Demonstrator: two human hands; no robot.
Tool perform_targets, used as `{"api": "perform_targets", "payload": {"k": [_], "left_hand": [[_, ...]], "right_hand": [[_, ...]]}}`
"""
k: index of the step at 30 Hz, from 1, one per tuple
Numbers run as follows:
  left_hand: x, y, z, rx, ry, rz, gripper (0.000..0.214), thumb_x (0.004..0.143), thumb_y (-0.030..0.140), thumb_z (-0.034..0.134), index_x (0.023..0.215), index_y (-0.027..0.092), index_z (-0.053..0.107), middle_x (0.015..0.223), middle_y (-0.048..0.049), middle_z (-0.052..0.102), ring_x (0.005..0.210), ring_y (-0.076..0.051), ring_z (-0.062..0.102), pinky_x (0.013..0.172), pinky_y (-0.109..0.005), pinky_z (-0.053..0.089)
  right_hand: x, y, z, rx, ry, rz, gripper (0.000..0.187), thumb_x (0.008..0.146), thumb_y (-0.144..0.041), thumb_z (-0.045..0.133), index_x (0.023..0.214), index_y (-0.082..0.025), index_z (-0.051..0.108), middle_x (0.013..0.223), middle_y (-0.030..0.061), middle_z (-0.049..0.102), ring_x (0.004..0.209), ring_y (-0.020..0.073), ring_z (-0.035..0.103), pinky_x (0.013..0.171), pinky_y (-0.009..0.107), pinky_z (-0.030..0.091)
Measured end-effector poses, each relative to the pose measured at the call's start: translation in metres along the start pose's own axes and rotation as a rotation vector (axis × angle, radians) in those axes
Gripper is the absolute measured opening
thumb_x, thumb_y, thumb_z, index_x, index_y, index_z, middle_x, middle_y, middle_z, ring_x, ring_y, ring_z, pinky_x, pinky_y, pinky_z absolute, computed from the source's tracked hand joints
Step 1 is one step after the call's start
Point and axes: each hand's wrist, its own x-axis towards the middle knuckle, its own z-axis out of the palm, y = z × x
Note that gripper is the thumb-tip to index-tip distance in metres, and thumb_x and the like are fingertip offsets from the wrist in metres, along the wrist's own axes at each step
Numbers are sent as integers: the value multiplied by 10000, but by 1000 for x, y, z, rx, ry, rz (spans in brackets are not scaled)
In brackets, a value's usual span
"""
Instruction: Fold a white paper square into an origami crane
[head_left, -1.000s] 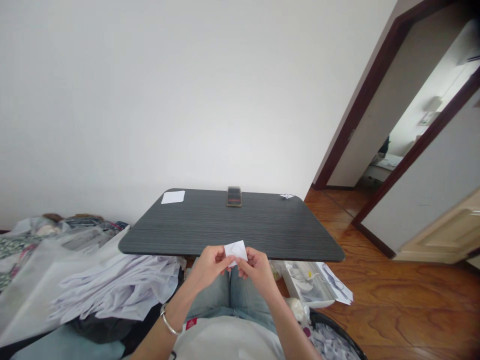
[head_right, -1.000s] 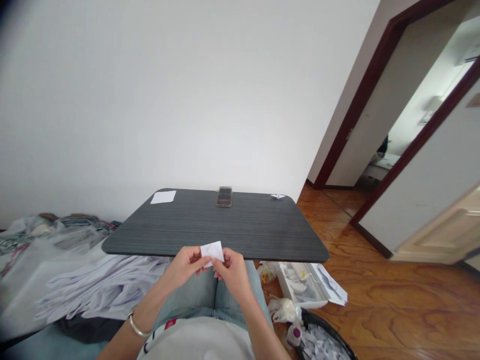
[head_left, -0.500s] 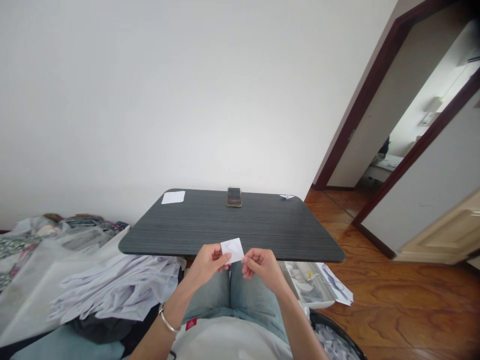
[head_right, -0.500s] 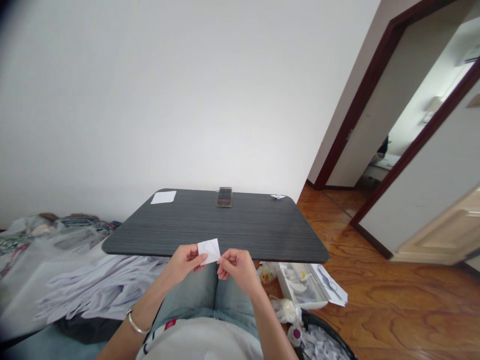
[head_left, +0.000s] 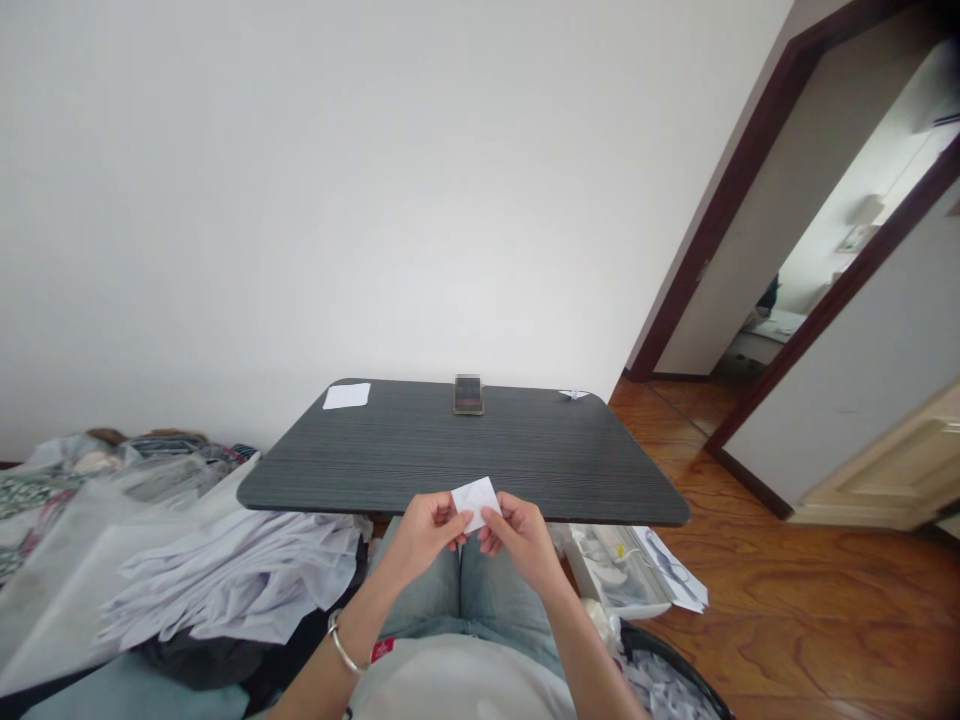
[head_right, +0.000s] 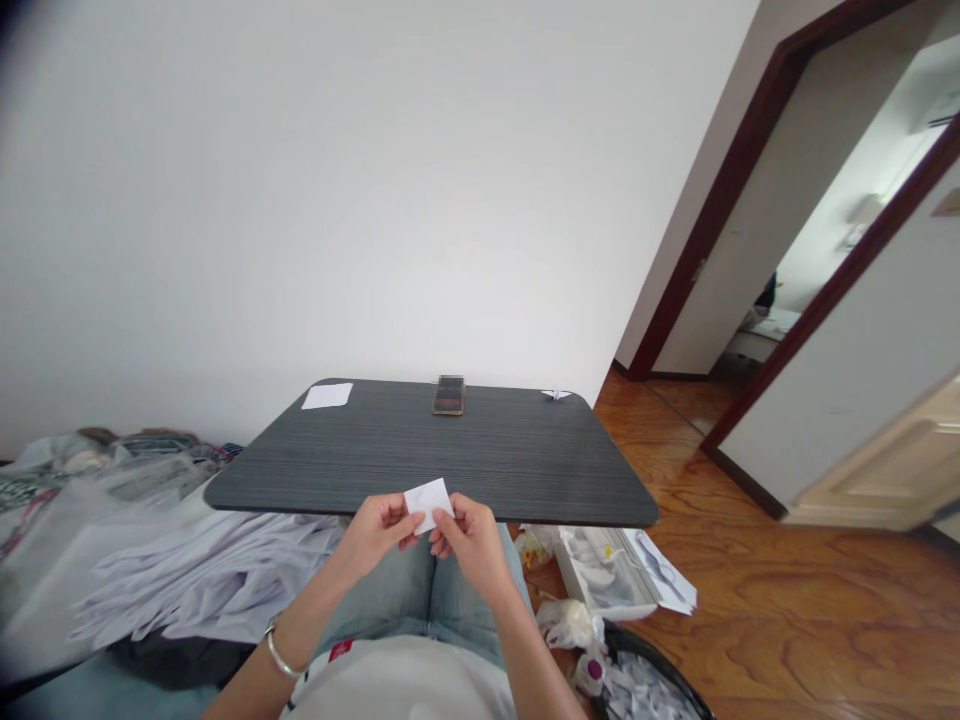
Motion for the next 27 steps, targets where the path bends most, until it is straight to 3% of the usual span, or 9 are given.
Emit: {"api": "perform_targets", "payload": {"k": [7, 13, 17, 20, 27], "left_hand": [[-3, 8, -5, 22, -54, -3, 318, 747, 417, 583, 621, 125, 566, 554, -9, 591, 497, -111, 525, 498, -222, 402], [-5, 16, -8, 5, -172, 2, 337, 797, 415, 522, 689, 110, 614, 635, -49, 617, 606, -146, 567, 563, -247, 439], [-7, 18, -11, -39, -113, 76, 292, 804, 349, 538, 996, 137, 599, 818, -54, 628, 739, -160, 578, 638, -256, 454], [-6, 17, -11, -90, -54, 139, 420, 773, 292, 594, 1172, 187, 514, 917, -45, 614, 788, -155, 580, 703, -266, 452], [-5, 16, -7, -108, -40, 64, 240, 741, 299, 620, 904, 124, 636, 778, -51, 667, 677, -145, 585, 622, -250, 451]], "right_hand": [[1, -1, -5, 11, 21, 1, 372, 743, -501, 593, 603, -168, 506, 494, -13, 582, 391, 90, 518, 393, 188, 412], [-1, -2, -7, 18, 22, 15, 359, 738, -496, 597, 620, -164, 526, 483, -24, 568, 380, 83, 502, 392, 186, 403], [-2, -2, -7, 10, -36, 26, 339, 744, -483, 597, 646, -164, 539, 486, -29, 561, 389, 85, 496, 407, 193, 405], [-2, -2, -7, 15, -91, 47, 342, 737, -486, 604, 649, -162, 542, 478, -35, 553, 386, 84, 487, 415, 199, 405], [-1, -3, -6, 45, -45, 21, 341, 731, -483, 612, 632, -170, 518, 482, -29, 555, 398, 85, 484, 390, 183, 388]]}}
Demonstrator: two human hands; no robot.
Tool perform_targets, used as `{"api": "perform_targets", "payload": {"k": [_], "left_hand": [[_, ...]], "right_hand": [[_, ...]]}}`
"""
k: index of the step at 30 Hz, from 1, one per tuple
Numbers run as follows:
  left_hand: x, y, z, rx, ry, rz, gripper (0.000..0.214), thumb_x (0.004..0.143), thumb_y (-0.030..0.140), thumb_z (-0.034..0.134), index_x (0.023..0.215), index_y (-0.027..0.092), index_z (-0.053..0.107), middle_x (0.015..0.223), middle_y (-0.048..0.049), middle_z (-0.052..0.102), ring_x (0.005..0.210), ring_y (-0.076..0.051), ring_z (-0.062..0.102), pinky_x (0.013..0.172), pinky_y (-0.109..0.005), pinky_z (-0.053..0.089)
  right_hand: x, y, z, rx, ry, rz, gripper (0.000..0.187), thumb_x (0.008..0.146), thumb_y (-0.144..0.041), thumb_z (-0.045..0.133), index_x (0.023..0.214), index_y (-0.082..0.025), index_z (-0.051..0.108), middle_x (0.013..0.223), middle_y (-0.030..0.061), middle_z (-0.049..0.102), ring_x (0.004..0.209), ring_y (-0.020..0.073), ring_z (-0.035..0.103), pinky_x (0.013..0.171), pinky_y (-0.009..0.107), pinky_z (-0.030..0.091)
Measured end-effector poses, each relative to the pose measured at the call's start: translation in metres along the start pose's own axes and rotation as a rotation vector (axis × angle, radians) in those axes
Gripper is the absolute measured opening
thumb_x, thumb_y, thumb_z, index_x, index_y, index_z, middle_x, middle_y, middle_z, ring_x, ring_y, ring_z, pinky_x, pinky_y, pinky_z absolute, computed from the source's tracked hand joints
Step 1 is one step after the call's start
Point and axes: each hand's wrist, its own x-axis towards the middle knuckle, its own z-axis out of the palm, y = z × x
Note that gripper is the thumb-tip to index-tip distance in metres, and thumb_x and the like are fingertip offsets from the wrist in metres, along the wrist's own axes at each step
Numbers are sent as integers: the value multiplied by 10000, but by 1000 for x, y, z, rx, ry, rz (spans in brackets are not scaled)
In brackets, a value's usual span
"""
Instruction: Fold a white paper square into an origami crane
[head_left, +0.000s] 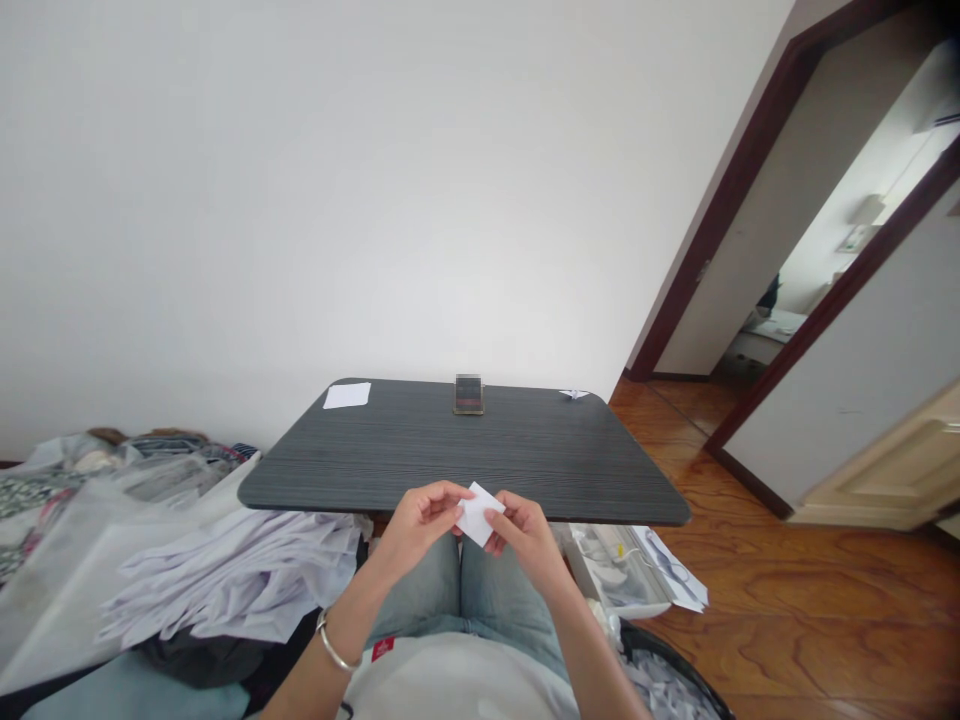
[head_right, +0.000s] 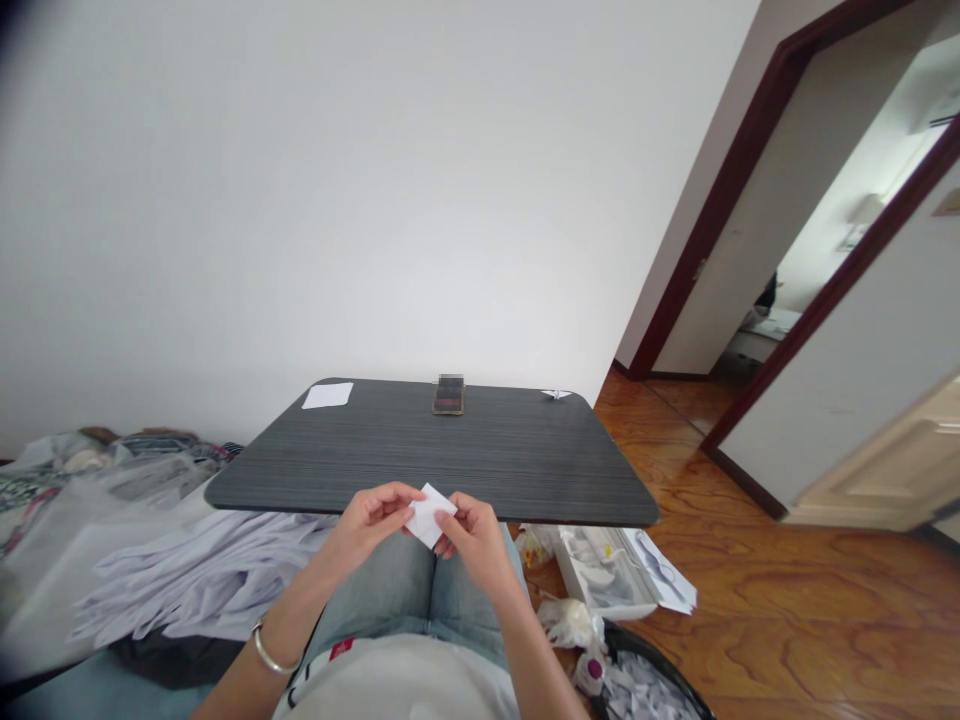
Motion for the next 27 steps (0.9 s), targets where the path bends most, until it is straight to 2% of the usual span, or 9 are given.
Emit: {"api": "perform_targets", "payload": {"k": [5, 15, 20, 27], "left_hand": [[0, 0, 8, 16, 121, 7, 209, 695, 291, 654, 817, 125, 621, 675, -32, 655, 611, -137, 588, 588, -238, 448], [-2, -3, 10, -33, 158, -9, 151, 702, 267, 649, 739, 122, 644, 648, -24, 665, 584, -129, 585, 580, -227, 437], [0, -4, 10, -35, 164, -28, 149, 662, 256, 681, 708, 118, 652, 610, -12, 643, 560, -119, 558, 557, -220, 413], [-1, -3, 21, -123, 254, -26, 138, 643, 252, 684, 643, 120, 642, 533, 16, 600, 506, -92, 492, 522, -202, 353]], "right_hand": [[0, -2, 5, 21, 71, -23, 333, 703, -492, 633, 664, -169, 563, 525, -24, 556, 428, 102, 501, 363, 187, 386], [-2, -4, 11, 72, 105, -45, 304, 694, -451, 662, 687, -150, 621, 555, -25, 524, 447, 99, 492, 366, 190, 375], [-1, -2, 11, 77, 115, -33, 319, 701, -462, 653, 701, -145, 618, 552, -7, 573, 435, 97, 481, 376, 192, 370], [-4, -6, 12, 126, 116, -29, 349, 730, -500, 600, 738, -153, 629, 521, -8, 570, 439, 109, 477, 385, 197, 363]]}}
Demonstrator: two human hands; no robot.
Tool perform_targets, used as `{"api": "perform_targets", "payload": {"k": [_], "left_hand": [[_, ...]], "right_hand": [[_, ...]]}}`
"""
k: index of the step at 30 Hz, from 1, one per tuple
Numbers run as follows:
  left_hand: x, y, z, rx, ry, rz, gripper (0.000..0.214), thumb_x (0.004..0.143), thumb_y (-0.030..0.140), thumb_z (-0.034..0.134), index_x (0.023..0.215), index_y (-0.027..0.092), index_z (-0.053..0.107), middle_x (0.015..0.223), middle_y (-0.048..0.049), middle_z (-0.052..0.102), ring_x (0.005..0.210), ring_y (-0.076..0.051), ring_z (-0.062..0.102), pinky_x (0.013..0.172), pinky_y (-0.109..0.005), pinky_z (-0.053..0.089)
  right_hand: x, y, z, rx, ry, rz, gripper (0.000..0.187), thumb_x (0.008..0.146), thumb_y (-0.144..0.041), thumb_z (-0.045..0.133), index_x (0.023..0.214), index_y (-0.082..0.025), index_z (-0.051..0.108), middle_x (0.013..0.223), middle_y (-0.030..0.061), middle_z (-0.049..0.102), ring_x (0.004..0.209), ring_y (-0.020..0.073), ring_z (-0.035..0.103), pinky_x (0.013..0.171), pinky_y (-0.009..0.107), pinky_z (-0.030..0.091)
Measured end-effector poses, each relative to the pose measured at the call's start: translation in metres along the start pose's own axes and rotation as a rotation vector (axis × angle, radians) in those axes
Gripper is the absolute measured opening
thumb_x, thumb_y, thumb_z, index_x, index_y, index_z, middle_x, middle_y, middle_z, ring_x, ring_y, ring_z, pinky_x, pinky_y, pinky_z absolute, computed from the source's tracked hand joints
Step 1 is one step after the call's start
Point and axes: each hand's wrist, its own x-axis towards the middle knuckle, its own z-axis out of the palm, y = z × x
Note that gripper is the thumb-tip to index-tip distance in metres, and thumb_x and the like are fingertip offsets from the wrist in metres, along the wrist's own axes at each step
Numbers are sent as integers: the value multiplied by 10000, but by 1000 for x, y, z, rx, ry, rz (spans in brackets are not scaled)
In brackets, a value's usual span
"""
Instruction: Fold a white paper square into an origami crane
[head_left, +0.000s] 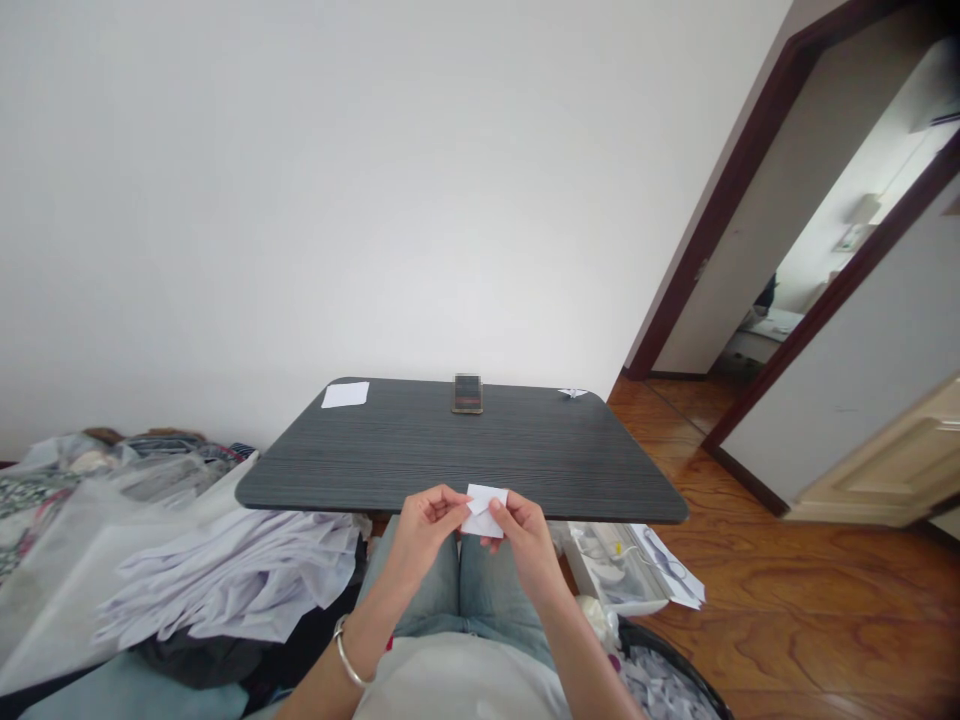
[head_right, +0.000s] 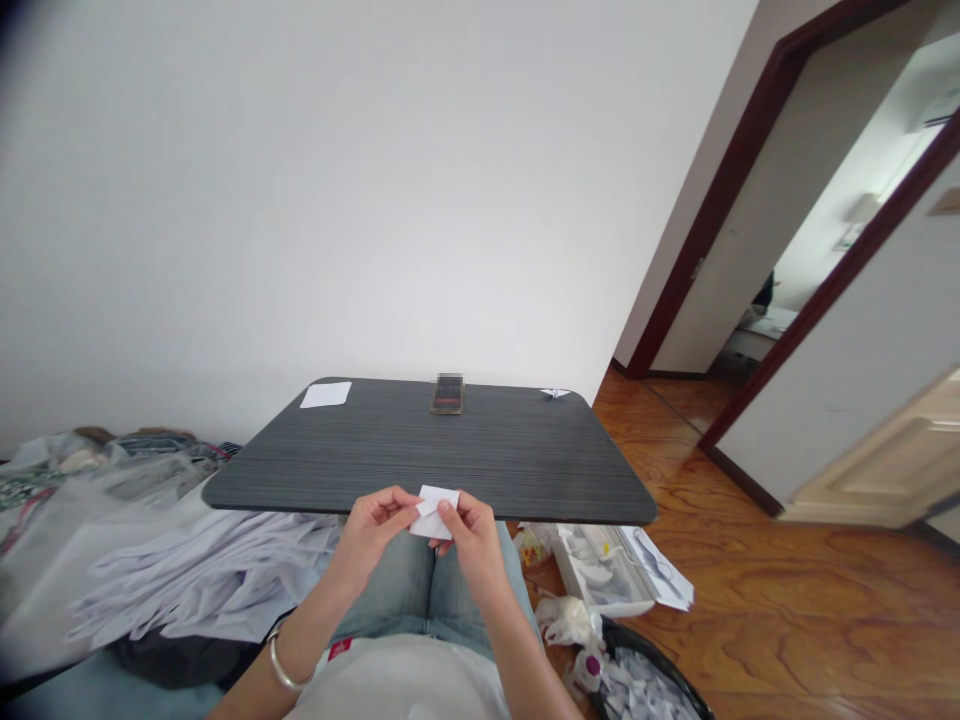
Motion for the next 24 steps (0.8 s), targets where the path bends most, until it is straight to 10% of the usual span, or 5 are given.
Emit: {"api": "perform_targets", "payload": {"k": [12, 24], "left_hand": [[-2, -3, 6, -167, -38, -12, 214, 728, 318, 619, 838, 137, 593, 629, 5, 625, 552, -113, 544, 570, -232, 444], [-6, 1, 7, 263, -44, 98, 179, 762, 308, 571, 686, 146, 582, 583, 6, 607, 545, -132, 564, 536, -215, 433]], "right_hand": [[-1, 2, 3, -60, 131, -117, 290, 771, -431, 577, 663, -163, 570, 526, -26, 546, 443, 98, 450, 397, 197, 354], [-3, 5, 4, -166, 140, -154, 301, 799, -416, 535, 640, -162, 510, 538, -25, 512, 471, 92, 447, 399, 177, 358]]}}
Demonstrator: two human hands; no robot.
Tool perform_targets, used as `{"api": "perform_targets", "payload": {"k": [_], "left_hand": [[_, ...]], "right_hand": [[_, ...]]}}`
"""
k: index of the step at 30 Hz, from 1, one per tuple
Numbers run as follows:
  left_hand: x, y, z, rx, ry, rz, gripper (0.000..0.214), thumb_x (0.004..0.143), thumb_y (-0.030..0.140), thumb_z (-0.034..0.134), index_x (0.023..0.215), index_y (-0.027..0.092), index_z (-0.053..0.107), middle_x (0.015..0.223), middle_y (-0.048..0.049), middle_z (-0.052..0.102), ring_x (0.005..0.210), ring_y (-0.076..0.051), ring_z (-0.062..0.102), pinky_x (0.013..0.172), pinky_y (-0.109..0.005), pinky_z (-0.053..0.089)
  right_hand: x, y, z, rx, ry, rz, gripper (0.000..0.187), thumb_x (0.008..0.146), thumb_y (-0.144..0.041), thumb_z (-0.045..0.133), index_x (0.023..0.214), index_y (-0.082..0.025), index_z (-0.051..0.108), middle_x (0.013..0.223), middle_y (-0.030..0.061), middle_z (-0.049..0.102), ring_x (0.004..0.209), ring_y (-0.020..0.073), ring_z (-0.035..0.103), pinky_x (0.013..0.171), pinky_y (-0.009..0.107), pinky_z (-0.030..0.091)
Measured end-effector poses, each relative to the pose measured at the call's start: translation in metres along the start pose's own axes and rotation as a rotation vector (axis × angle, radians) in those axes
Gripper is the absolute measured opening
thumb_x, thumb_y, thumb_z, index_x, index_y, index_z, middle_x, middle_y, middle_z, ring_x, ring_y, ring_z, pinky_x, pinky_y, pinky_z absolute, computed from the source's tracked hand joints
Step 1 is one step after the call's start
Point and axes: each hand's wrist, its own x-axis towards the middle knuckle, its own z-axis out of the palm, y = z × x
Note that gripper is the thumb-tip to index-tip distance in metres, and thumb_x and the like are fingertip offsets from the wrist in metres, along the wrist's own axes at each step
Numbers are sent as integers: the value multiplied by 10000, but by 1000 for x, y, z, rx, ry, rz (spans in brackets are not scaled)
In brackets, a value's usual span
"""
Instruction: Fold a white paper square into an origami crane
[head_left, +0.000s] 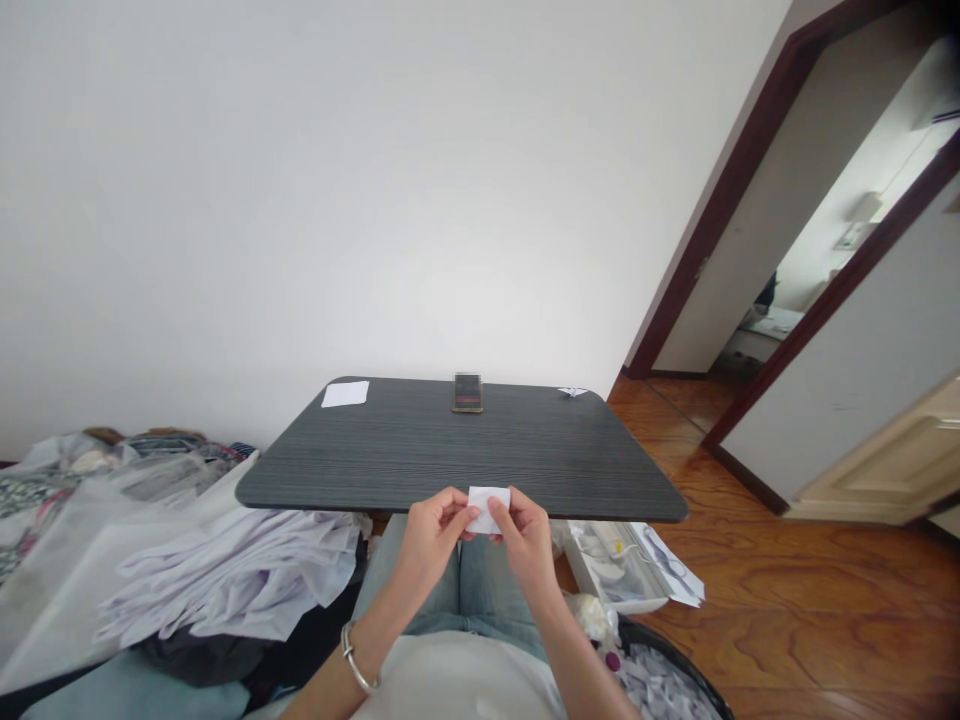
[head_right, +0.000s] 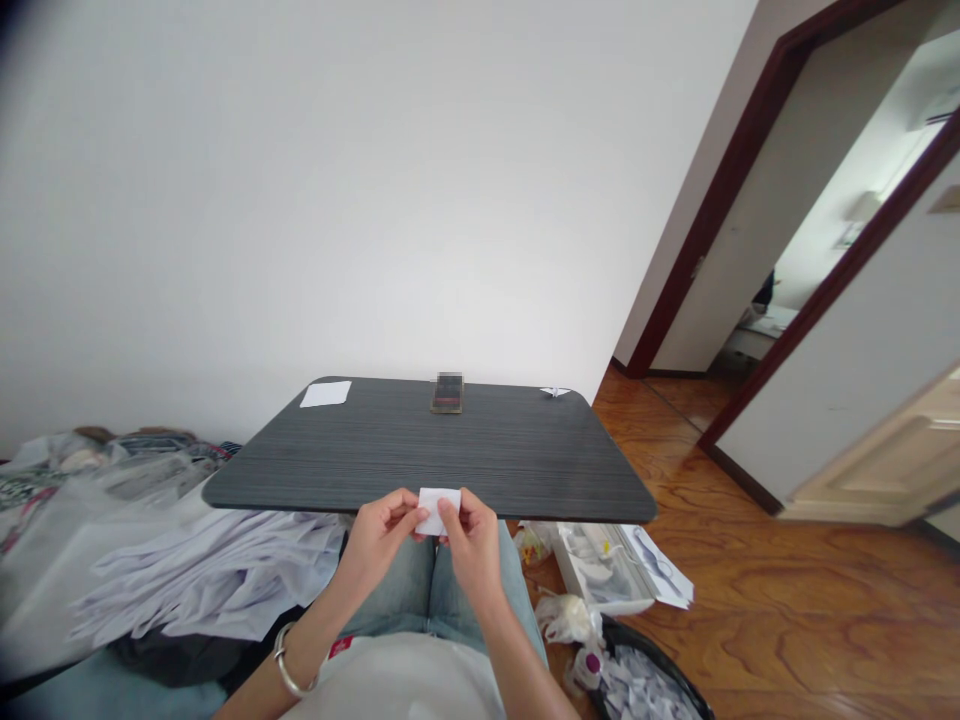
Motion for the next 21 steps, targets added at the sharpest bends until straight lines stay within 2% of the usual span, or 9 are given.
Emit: {"api": "perform_targets", "payload": {"k": [4, 9, 15, 21], "left_hand": [[0, -3, -2, 118, 9, 32, 240, 800, 311, 521, 619, 155, 547, 507, 13, 578, 497, -128, 545, 530, -217, 410], [3, -6, -2, 33, -44, 17, 297, 820, 371, 479, 608, 164, 504, 487, 11, 564, 468, -130, 525, 497, -226, 414], [2, -3, 0, 1, -21, -3, 307, 817, 397, 469, 623, 161, 503, 475, 12, 559, 446, -129, 525, 469, -226, 423], [2, -1, 3, -24, -23, -4, 319, 816, 413, 471, 622, 161, 501, 479, 14, 557, 451, -122, 517, 457, -219, 415]], "right_hand": [[1, -1, 1, 16, -1, 3, 308, 785, -428, 548, 635, -162, 511, 530, -27, 509, 458, 91, 441, 400, 183, 358], [2, -3, 2, 81, -47, 4, 289, 787, -416, 555, 654, -160, 549, 505, -31, 518, 437, 95, 447, 393, 194, 342], [3, 2, 1, 127, -113, 36, 217, 765, -359, 606, 706, -152, 580, 527, -25, 566, 447, 100, 475, 407, 200, 343], [3, -1, 1, 163, -110, 27, 250, 779, -357, 587, 635, -158, 542, 477, -34, 536, 419, 94, 453, 407, 204, 322]]}}
